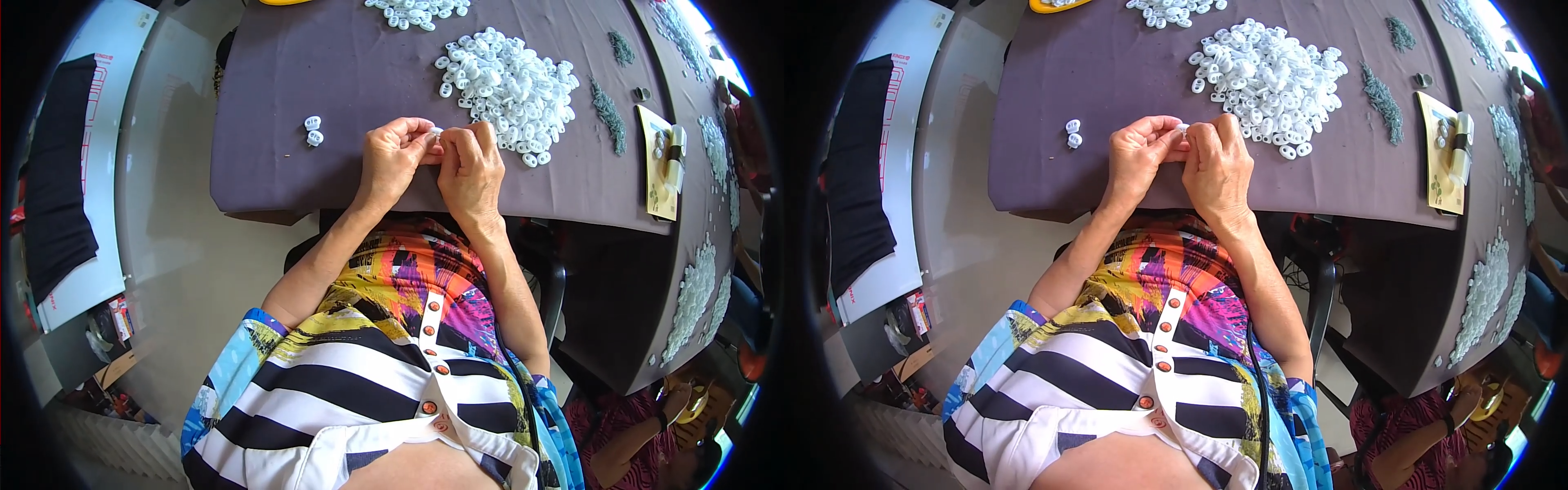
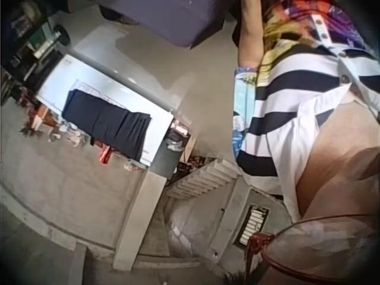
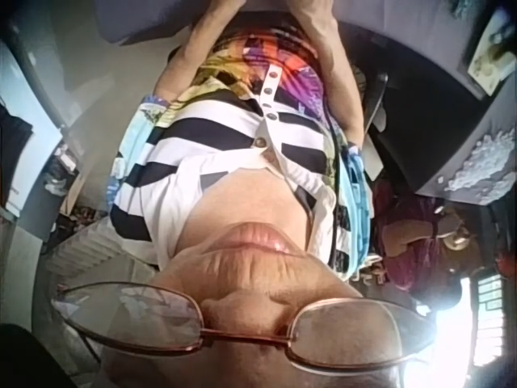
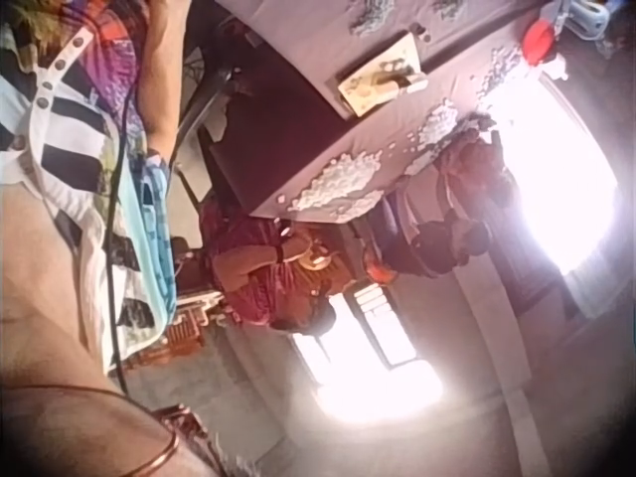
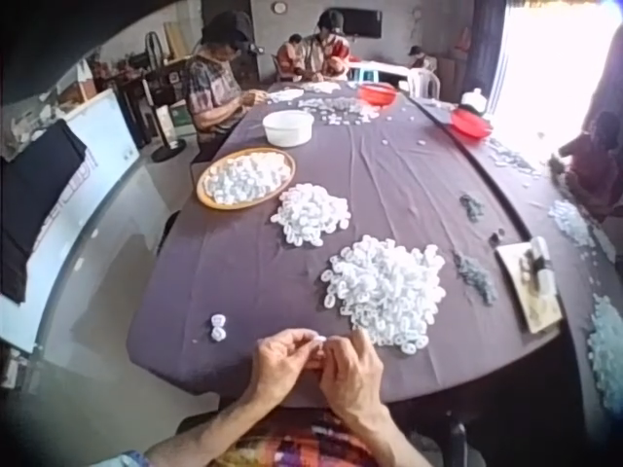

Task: The person assembles plastic cord locks by hand, inserting internal parts and pressing the components together. The person then moves a plate of plastic pieces closer onto the table and fits additional cord lock components together.

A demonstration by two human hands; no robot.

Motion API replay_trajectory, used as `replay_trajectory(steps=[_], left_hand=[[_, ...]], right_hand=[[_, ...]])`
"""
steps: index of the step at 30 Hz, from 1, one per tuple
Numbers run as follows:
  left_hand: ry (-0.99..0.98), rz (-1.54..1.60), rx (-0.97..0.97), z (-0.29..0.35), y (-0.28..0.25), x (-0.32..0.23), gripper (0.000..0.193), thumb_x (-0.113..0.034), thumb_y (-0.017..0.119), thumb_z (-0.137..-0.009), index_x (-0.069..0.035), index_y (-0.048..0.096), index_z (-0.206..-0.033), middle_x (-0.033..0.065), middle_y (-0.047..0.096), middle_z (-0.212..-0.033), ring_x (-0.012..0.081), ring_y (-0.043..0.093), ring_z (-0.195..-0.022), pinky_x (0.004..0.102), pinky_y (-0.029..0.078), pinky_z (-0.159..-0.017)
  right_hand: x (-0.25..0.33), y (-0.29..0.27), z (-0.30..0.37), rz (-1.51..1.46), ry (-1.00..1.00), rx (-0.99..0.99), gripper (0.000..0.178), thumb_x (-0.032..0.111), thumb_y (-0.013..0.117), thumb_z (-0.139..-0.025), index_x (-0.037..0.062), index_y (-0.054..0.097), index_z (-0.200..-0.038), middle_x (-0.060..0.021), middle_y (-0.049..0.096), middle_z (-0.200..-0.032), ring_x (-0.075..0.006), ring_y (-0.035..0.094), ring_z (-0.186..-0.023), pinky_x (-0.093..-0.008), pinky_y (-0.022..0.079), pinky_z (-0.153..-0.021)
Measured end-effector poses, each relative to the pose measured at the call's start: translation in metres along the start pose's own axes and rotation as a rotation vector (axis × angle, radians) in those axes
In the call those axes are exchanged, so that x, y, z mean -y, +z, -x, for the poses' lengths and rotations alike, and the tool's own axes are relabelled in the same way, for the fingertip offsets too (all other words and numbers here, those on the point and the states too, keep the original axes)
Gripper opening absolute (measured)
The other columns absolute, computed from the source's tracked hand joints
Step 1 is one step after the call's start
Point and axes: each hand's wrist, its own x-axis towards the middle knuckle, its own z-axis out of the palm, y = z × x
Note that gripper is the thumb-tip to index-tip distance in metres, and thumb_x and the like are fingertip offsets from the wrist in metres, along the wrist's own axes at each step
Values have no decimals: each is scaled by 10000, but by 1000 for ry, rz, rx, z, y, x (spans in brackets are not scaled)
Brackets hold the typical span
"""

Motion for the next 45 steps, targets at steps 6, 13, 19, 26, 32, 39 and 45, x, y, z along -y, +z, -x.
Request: replay_trajectory(steps=[6, 13, 19, 26, 32, 39, 45], left_hand=[[52, -37, -21, 3, 4, 1, 122, -27, 575, -871, 56, 614, -951, 57, 631, -834, 101, 617, -715, 248, 562, -671], [118, -170, -42, 6, 6, 3, 107, -13, 563, -874, 49, 618, -940, 17, 618, -818, 56, 583, -699, 211, 535, -652], [154, -225, -46, 7, 7, 5, 95, -10, 554, -876, 49, 610, -925, 12, 613, -785, 53, 580, -695, 212, 529, -648], [158, -207, -45, 7, 8, 2, 99, -5, 545, -877, 48, 612, -927, 12, 614, -778, 60, 582, -695, 214, 528, -639], [94, -126, -91, 7, 11, -4, 114, -27, 558, -877, 49, 618, -937, 38, 629, -796, 76, 600, -675, 225, 538, -621], [29, -39, -88, 4, 7, -1, 148, -24, 545, -881, 75, 597, -978, 105, 653, -825, 143, 647, -681, 260, 562, -636], [55, -36, -91, 5, 8, -1, 153, -20, 535, -885, 82, 589, -986, 128, 655, -845, 164, 653, -693, 281, 568, -652]], right_hand=[[3, -4, -3, 40, -9, -18, 121, 17, 606, -733, 89, 558, -817, -90, 472, -802, -275, 540, -666, -372, 449, -505], [2, 2, 1, 48, 37, -17, 104, -1, 594, -736, 83, 566, -791, -87, 461, -756, -258, 514, -650, -363, 434, -527], [-2, 7, 3, 29, 7, -54, 140, -9, 598, -717, 74, 543, -816, -105, 443, -768, -278, 503, -645, -379, 430, -516], [-1, 7, 3, -2, 21, -66, 147, -14, 592, -719, 64, 528, -826, -121, 431, -784, -295, 498, -656, -391, 429, -523], [-2, 4, 1, -40, 16, -36, 110, 1, 578, -748, 65, 529, -822, -116, 442, -785, -291, 501, -657, -387, 428, -527], [6, -2, 3, -26, 134, -63, 50, 45, 589, -801, 80, 567, -831, -90, 481, -768, -267, 532, -650, -373, 428, -533], [6, 0, 4, 151, 147, -34, 25, 108, 590, -824, 102, 570, -836, -72, 497, -785, -275, 554, -664, -373, 443, -543]])
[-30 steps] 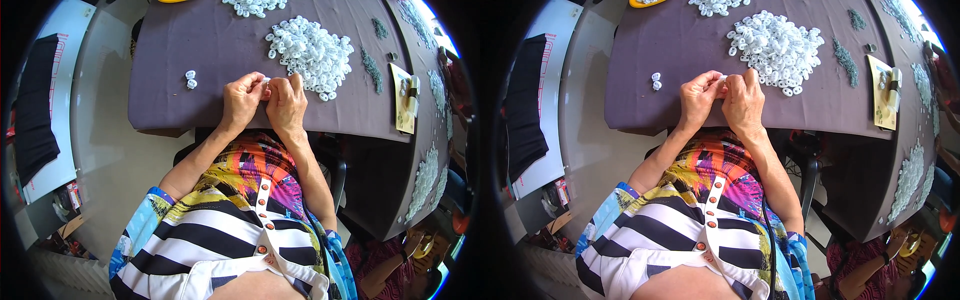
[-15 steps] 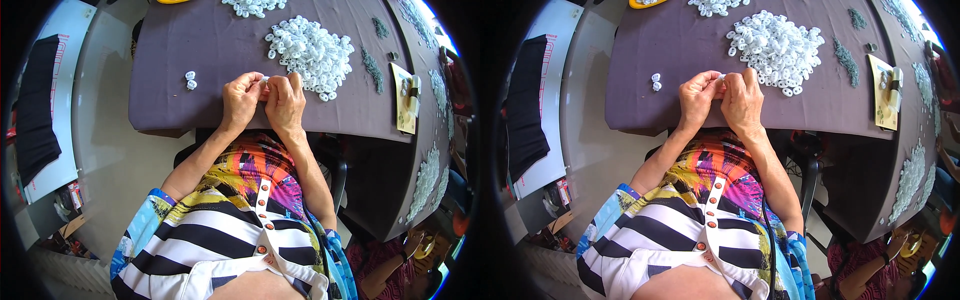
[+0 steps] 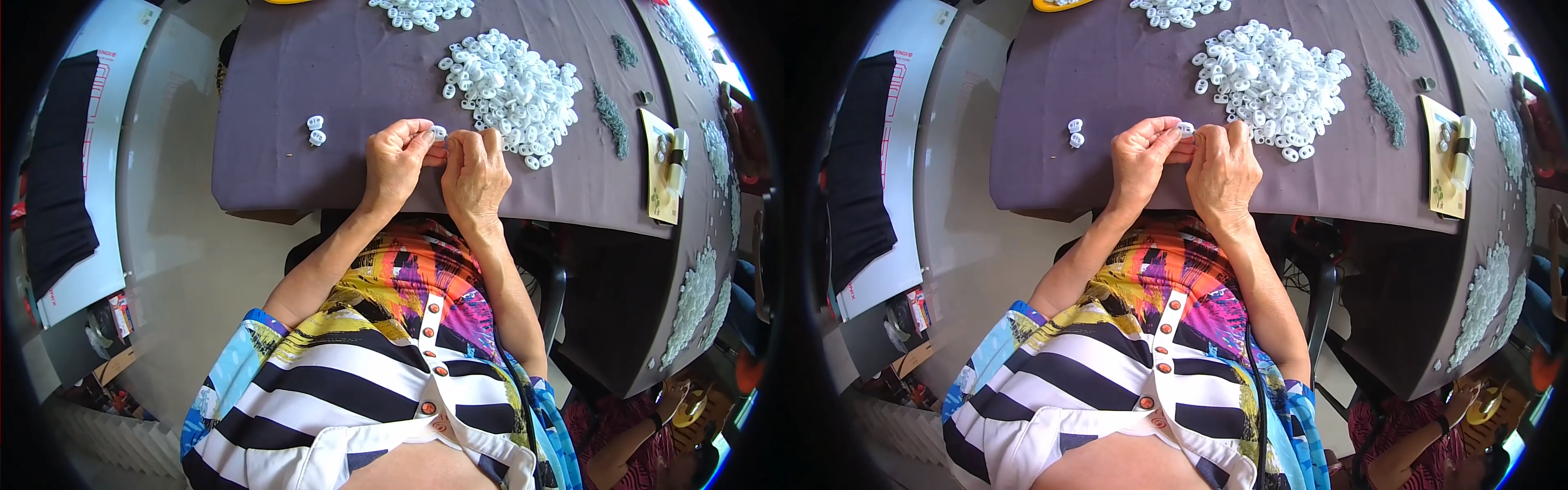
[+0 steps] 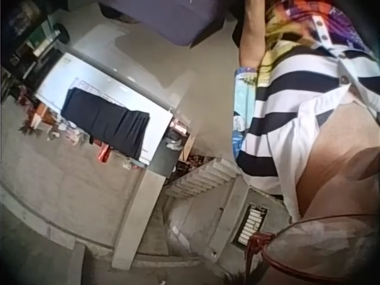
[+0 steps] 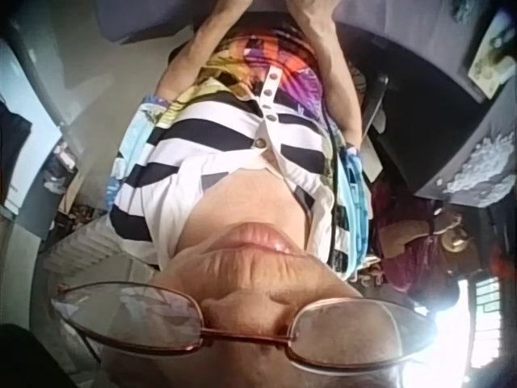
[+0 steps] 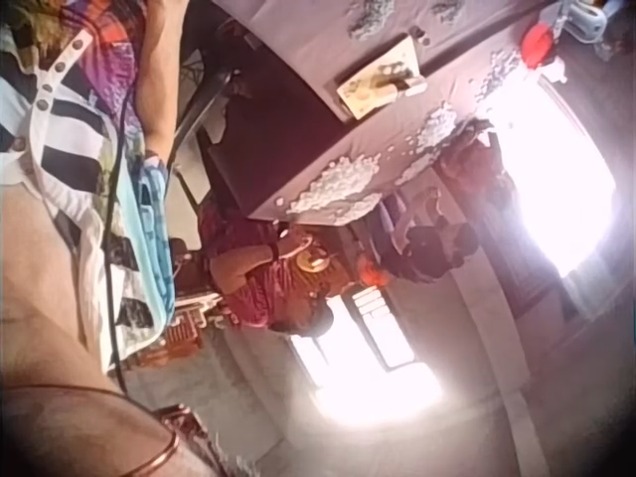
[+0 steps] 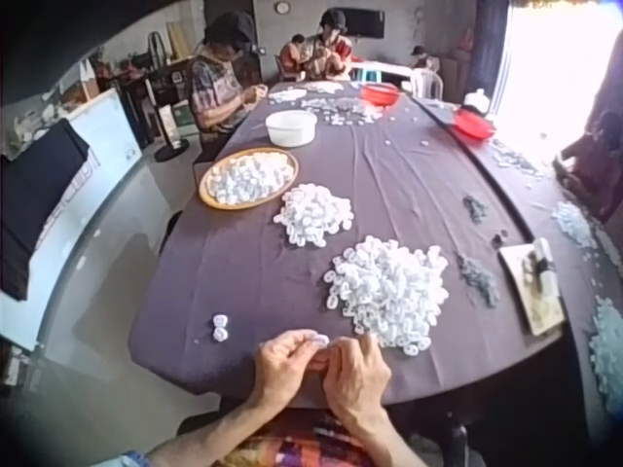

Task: The person assembles plastic cord locks by hand, inserting internal parts and pressing the components together. The person then moves a plate of plastic pieces closer onto the table and fits additional cord lock components together.

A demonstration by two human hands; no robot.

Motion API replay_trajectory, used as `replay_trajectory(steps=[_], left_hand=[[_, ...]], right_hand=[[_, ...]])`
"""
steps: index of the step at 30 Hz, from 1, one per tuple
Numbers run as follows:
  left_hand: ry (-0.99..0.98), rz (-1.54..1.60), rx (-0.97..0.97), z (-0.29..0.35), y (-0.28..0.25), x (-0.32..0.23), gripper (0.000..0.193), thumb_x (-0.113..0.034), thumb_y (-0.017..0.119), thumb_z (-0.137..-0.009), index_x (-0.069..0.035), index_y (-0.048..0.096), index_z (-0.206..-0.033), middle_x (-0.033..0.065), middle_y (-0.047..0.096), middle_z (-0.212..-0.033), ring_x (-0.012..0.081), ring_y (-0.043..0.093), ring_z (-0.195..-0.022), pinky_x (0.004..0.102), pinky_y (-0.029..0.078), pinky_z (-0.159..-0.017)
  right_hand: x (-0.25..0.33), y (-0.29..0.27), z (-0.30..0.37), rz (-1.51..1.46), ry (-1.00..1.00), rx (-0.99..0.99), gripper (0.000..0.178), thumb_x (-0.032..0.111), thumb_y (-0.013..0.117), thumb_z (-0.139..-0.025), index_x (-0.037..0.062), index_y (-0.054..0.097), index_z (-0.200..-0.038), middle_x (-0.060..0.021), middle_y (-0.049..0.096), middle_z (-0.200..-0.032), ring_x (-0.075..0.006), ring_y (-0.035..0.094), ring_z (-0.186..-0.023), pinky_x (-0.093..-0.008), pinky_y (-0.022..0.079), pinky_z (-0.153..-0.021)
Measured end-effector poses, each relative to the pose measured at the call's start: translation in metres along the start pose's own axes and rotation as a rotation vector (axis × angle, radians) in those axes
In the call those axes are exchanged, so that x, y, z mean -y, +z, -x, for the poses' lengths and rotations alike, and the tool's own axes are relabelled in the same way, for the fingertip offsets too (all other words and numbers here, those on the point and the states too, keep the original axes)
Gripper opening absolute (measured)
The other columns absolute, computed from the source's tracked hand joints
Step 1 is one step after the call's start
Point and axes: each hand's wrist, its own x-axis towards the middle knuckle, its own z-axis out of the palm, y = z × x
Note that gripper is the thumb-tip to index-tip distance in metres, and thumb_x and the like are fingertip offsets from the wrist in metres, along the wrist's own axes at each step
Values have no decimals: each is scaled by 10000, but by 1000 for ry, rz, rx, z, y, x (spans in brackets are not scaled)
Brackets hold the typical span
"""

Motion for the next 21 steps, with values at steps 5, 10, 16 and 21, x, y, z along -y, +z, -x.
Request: replay_trajectory(steps=[5, 10, 16, 21], left_hand=[[-8, -4, 4, 0, 0, -1, 153, -21, 534, -885, 83, 589, -984, 133, 654, -847, 172, 654, -692, 290, 570, -658], [3, -17, 8, 0, -1, 0, 155, -27, 533, -888, 81, 587, -985, 136, 653, -841, 177, 655, -688, 291, 570, -651], [-4, -18, 13, -1, -1, 1, 155, -22, 533, -889, 82, 585, -992, 131, 651, -834, 170, 655, -685, 280, 569, -643], [12, -53, 15, 0, -1, 3, 151, -13, 539, -886, 80, 587, -996, 110, 649, -836, 147, 645, -685, 267, 568, -637]], right_hand=[[-3, 1, 0, -39, 7, -15, 21, 97, 576, -836, 97, 565, -854, -81, 510, -795, -282, 561, -669, -374, 442, -541], [-3, 0, 0, -49, 17, -21, 28, 86, 576, -834, 93, 566, -859, -83, 515, -800, -286, 563, -676, -374, 443, -543], [-3, -3, -1, -119, -16, -17, 65, 56, 583, -819, 91, 578, -873, -84, 510, -794, -273, 559, -672, -362, 445, -549], [-1, -5, -2, -139, -63, -5, 71, 41, 595, -800, 84, 587, -856, -83, 507, -779, -259, 554, -660, -351, 443, -549]])
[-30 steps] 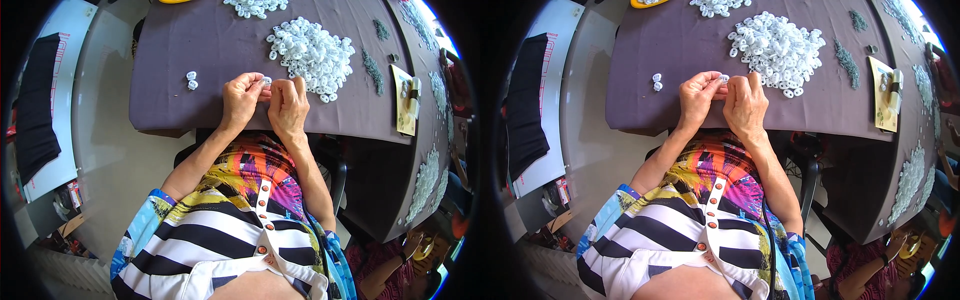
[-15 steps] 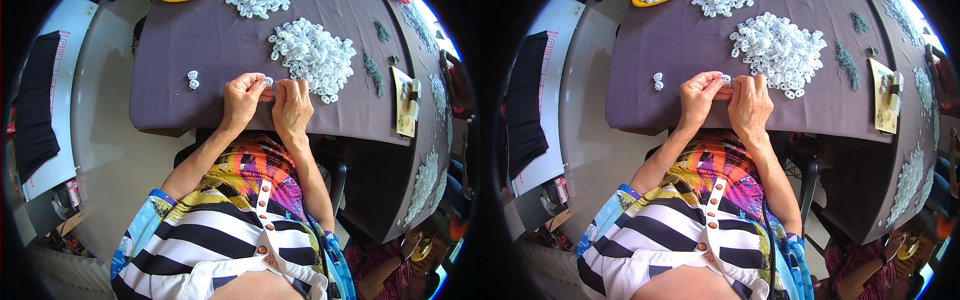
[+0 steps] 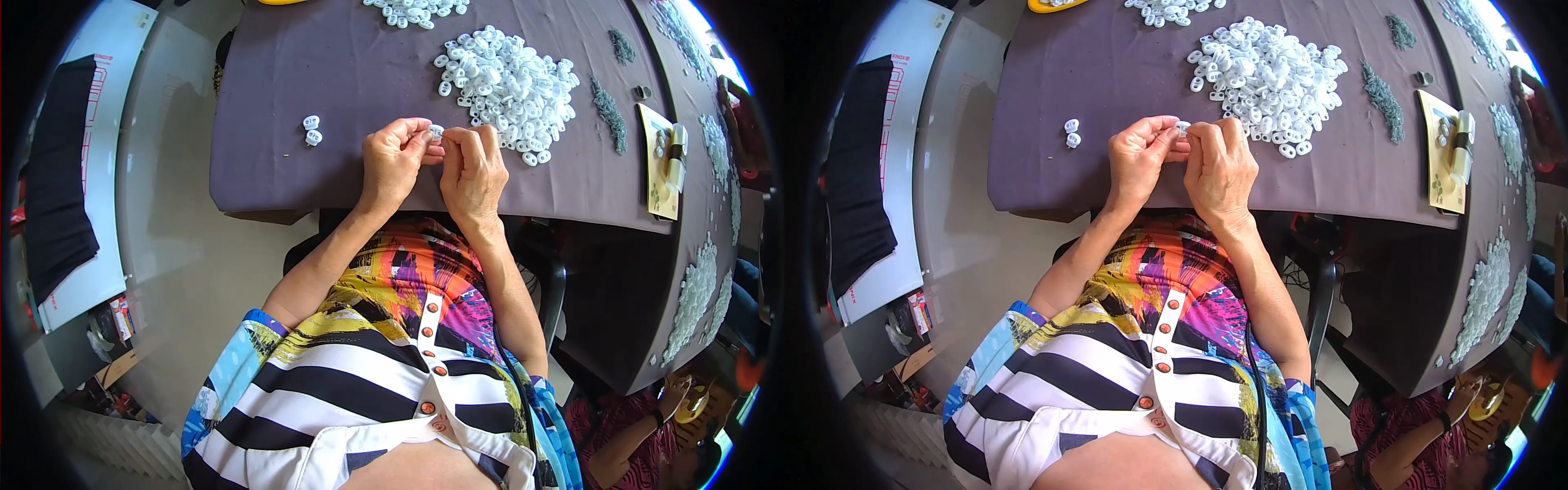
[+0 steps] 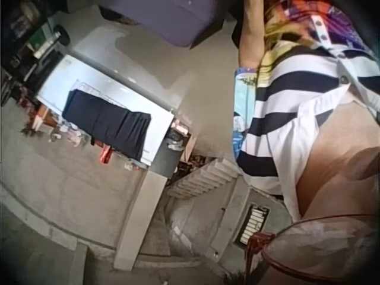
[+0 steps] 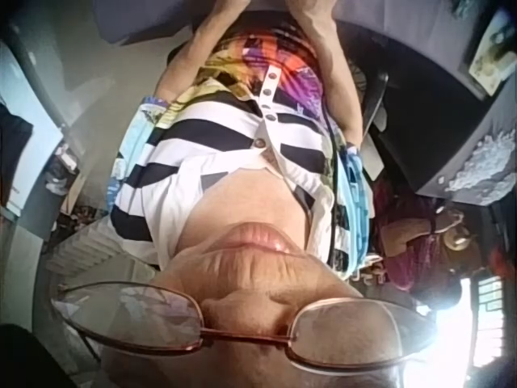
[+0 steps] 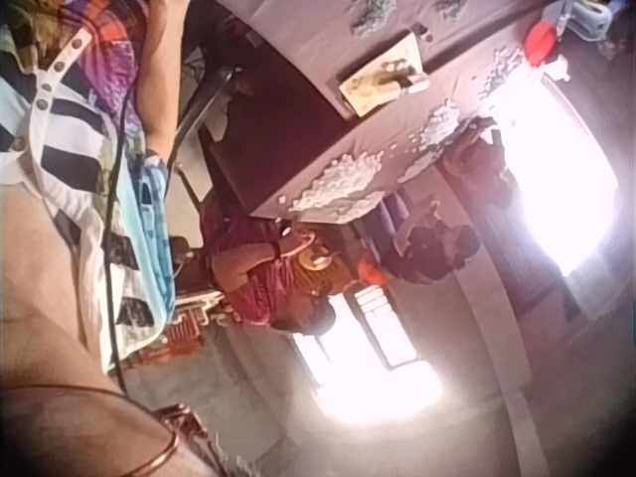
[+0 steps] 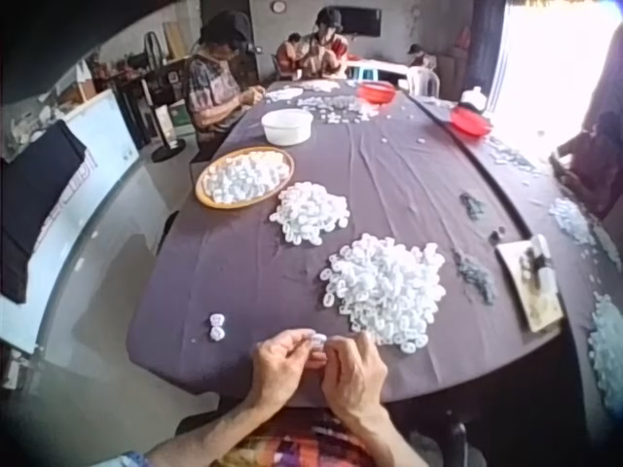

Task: The person assembles plastic cord locks by hand, inserting internal parts and pressing the components together. The person then moves a plate of plastic pieces closer onto the table and fits additional cord lock components together.

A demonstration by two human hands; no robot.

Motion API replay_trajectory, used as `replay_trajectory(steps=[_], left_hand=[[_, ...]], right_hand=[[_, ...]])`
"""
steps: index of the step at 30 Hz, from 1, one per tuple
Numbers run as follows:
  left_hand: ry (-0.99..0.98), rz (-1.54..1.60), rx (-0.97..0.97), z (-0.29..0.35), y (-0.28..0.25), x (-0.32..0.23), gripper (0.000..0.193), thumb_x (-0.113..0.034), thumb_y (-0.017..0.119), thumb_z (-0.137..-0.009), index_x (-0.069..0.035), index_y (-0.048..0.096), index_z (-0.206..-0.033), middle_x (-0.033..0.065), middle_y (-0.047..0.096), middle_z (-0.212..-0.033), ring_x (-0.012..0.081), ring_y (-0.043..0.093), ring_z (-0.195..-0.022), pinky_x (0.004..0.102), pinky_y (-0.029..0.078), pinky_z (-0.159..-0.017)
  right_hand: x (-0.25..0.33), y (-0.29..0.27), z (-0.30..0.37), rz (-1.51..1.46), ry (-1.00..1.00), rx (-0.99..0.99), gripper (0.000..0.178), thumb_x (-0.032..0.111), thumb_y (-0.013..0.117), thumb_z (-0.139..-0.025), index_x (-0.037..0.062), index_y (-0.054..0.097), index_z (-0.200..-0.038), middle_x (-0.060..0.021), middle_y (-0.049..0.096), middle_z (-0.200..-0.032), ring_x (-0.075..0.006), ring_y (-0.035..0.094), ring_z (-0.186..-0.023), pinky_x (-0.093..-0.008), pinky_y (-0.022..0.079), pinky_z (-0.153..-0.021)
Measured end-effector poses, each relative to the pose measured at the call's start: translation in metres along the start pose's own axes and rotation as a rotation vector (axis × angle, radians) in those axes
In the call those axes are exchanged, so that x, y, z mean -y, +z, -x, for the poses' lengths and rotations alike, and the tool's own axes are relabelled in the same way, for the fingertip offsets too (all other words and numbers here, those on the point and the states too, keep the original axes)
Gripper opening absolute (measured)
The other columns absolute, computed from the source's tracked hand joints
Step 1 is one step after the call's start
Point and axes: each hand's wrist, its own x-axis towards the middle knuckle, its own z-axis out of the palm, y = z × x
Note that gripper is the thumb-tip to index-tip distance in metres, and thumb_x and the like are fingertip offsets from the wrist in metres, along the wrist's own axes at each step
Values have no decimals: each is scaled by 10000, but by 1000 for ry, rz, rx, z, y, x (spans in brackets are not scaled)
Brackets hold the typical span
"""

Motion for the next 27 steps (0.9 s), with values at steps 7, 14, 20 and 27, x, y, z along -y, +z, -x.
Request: replay_trajectory(steps=[7, 14, 20, 27], left_hand=[[43, -63, -12, 2, 2, -2, 137, 2, 549, -876, 67, 604, -983, 73, 646, -844, 94, 615, -705, 252, 564, -649], [80, -102, -6, 2, 0, 4, 139, 14, 543, -874, 60, 607, -988, 68, 641, -844, 93, 607, -719, 256, 563, -662], [118, -135, -5, 3, 0, 3, 135, 14, 548, -872, 52, 619, -980, 44, 628, -822, 82, 598, -711, 243, 555, -658], [100, -148, 13, 0, -1, 5, 103, 1, 554, -872, 45, 623, -934, 18, 613, -776, 60, 583, -682, 220, 540, -631]], right_hand=[[-3, 3, 1, 35, -44, -6, 71, 44, 607, -781, 90, 594, -834, -69, 514, -760, -247, 556, -653, -341, 441, -537], [-4, 5, 2, 62, -58, 18, 78, 64, 606, -755, 82, 551, -808, -81, 467, -750, -261, 520, -676, -366, 431, -557], [-5, 6, 0, 72, -81, 43, 141, 38, 613, -695, 81, 534, -804, -91, 460, -777, -278, 519, -716, -378, 434, -566], [-6, 11, 0, 50, -111, -23, 117, -8, 604, -711, 77, 556, -775, -83, 468, -733, -266, 511, -628, -368, 415, -524]])
